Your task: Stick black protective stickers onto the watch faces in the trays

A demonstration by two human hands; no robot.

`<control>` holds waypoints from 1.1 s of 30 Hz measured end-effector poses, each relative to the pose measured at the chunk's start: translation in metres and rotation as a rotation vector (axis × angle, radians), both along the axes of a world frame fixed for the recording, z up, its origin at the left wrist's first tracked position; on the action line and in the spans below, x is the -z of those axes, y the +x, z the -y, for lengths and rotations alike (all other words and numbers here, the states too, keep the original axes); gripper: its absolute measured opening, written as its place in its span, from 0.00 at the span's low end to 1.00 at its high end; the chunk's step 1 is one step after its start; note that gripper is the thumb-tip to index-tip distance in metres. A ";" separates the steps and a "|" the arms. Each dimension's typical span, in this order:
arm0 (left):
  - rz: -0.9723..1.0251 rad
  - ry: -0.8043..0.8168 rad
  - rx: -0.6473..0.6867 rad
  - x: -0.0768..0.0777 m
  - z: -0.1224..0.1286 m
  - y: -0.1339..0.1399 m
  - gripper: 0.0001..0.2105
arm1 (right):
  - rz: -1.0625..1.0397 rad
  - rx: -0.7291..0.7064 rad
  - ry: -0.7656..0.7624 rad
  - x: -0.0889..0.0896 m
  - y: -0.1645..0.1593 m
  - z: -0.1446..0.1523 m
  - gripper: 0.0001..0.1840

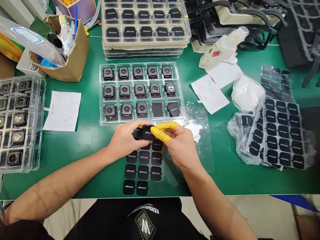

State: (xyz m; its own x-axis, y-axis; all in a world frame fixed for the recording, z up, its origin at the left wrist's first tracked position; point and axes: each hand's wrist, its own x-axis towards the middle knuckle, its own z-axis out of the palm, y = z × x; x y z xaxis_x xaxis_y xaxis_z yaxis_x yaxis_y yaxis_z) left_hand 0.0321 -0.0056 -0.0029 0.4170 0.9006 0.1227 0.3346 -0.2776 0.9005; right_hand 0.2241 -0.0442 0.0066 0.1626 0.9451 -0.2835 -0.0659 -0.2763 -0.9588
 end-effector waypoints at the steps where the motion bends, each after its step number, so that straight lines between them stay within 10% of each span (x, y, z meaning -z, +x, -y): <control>1: -0.004 0.000 0.003 0.001 0.000 0.000 0.23 | -0.005 0.007 -0.001 0.000 0.000 0.000 0.15; 33: -0.031 0.035 0.042 0.001 -0.001 -0.001 0.21 | -0.031 0.056 -0.170 -0.007 -0.002 -0.003 0.16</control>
